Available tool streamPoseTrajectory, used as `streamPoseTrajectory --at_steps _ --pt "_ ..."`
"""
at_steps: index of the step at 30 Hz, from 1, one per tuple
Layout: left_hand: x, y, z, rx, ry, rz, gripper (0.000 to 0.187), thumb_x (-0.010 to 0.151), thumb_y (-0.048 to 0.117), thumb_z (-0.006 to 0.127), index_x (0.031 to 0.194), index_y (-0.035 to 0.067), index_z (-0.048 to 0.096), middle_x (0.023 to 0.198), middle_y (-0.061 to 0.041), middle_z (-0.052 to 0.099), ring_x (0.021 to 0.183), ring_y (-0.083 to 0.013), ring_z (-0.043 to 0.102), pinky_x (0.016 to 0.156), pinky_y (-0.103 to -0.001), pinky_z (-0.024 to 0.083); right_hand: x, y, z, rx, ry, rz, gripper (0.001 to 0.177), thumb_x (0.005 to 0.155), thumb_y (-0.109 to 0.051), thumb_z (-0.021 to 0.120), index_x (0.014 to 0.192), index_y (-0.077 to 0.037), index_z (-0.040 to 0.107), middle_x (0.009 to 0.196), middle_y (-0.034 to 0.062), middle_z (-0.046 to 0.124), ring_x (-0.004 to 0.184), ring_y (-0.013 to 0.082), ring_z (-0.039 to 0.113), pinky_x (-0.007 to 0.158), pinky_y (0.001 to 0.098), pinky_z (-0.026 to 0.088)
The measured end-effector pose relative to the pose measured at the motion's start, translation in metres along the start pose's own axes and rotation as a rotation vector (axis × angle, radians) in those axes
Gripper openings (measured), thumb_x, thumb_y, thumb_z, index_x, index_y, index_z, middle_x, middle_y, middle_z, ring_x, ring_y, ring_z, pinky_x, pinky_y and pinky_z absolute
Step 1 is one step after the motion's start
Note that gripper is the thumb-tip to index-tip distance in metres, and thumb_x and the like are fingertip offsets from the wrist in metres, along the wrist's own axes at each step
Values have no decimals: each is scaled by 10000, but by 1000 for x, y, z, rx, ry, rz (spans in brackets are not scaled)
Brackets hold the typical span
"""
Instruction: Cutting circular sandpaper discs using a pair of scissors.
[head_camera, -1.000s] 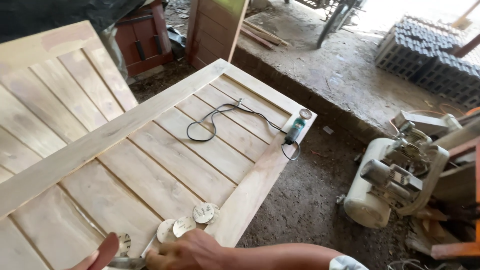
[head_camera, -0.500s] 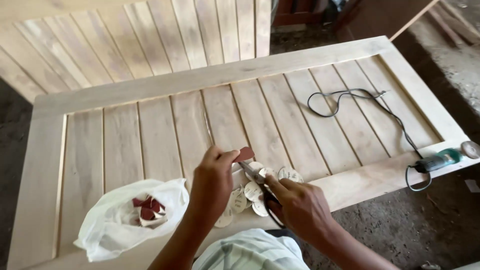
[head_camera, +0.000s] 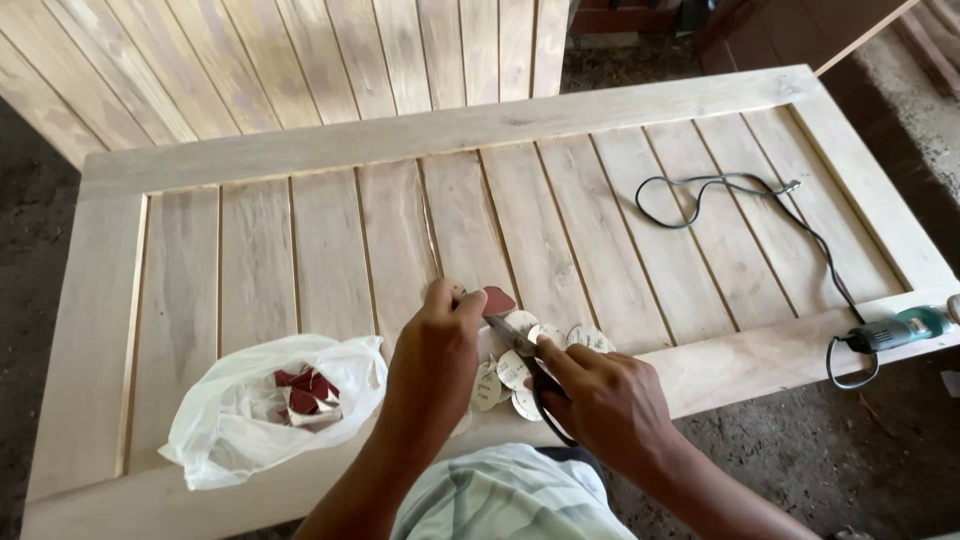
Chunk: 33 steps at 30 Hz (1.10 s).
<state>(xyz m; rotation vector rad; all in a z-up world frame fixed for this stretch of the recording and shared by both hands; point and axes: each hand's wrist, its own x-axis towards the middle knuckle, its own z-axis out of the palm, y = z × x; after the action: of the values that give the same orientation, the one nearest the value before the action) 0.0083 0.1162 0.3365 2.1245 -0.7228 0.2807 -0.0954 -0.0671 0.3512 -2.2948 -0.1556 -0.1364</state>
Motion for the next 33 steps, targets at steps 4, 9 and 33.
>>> streamPoseTrajectory --at_steps 4,9,33 --pt "2 19 -8 21 65 53 388 847 -99 661 1219 7 681 976 -147 600 793 -282 675 673 -371 551 -11 14 -3 353 -20 96 402 900 -259 747 1186 21 707 646 36 643 427 134 560 389 288 430" --pt "0 22 -9 -256 224 92 394 883 -105 656 1239 60 703 946 -106 618 772 -252 666 665 -361 540 -13 1 -11 962 -158 509 415 867 -223 776 1179 46 724 641 35 644 442 135 563 377 294 446" --pt "0 -61 48 137 55 -173 149 915 19 647 1058 5 686 960 -176 701 773 -292 736 674 -376 589 -19 -5 1 -489 -258 303 362 825 -365 802 1102 -169 677 744 41 720 617 241 687 554 386 510"
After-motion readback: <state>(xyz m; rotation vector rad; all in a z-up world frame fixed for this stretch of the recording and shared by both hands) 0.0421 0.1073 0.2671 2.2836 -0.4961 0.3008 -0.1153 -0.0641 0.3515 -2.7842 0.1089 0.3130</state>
